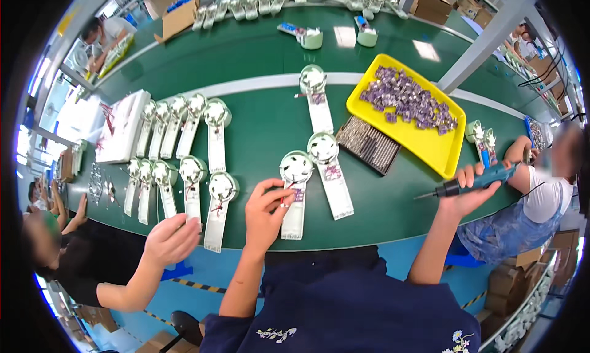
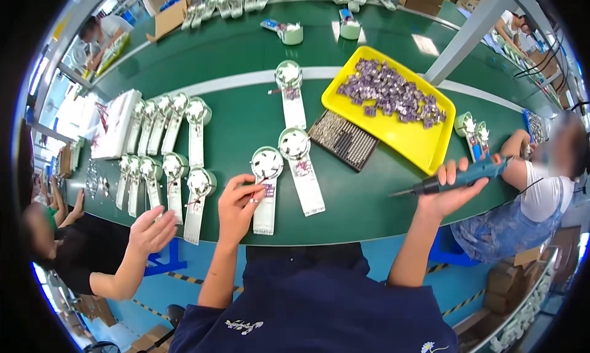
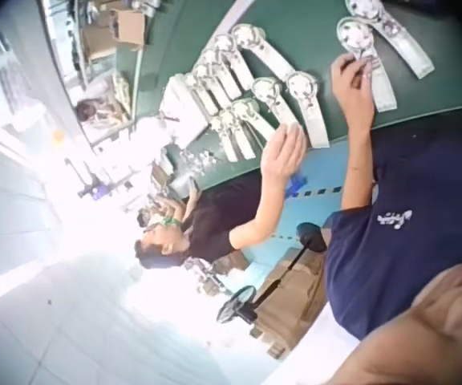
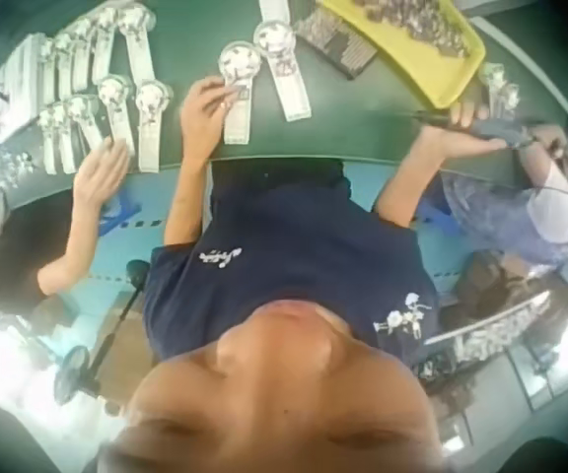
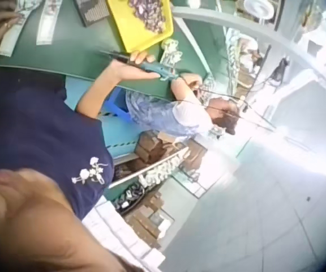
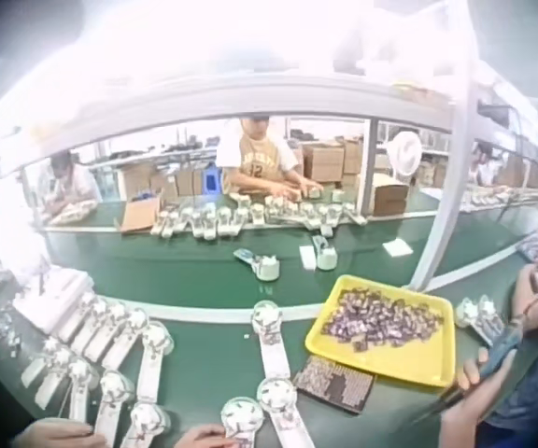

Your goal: The person assembles portable fans by placing circuit boards into the fan casings, driving screws to secure them with an electric screwdriver, and placing the assembled fan parts onto the table.

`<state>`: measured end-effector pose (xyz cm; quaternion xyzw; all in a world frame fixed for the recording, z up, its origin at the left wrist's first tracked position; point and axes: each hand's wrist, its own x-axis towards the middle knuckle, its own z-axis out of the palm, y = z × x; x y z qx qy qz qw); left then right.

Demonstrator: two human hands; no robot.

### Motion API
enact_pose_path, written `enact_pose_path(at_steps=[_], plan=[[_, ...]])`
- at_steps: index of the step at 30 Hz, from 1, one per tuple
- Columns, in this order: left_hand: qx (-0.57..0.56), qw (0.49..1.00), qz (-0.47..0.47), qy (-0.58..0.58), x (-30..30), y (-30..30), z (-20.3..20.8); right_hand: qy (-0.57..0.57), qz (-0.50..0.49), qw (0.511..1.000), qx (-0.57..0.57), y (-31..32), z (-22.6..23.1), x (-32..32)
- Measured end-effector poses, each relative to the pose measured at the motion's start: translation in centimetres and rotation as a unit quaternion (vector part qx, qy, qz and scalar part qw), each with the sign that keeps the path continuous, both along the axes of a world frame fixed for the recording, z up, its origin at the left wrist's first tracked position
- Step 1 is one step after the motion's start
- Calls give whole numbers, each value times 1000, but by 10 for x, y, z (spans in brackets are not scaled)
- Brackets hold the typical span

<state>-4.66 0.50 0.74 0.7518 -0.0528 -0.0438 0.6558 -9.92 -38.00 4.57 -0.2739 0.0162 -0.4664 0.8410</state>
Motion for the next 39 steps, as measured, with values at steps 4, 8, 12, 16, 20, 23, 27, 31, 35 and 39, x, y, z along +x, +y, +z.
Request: enact_pose_path(at_steps=[4, 8, 12, 16, 20, 23, 27, 31, 35, 39], plan=[[-19, 999, 39, -12, 1, -4, 4, 4, -46, 999, 19, -31, -33, -22], [9, 996, 70, -48, 3, -7, 8, 53, -63, 995, 59, -27, -43, -26], [35, 992, 94, -80, 12, -11, 22, 31, -21, 996, 82, -33, -54, -33], [4, 993, 100, -69, 32, -11, 38, 93, -32, 987, 130, -28, -50, -31], [-22, 991, 121, -58, 54, -11, 48, 121, -23, 984, 127, -24, -45, -27], [1, 992, 103, -78, 72, -12, 40, 114, -9, 985, 128, -25, -49, -31], [14, 989, 124, -75, 132, -28, 7, 134, -14, 984, 115, -25, -46, -28], [6, 978, 164, -128, 190, -35, -18, 116, 9, 986, 116, -30, -55, -29], [-9, 975, 177, -132, 203, -46, -19, 112, 20, 987, 115, -30, -54, -28], [3, 982, 145, -123, 209, -54, -25, 126, 20, 985, 114, -28, -50, -27]])
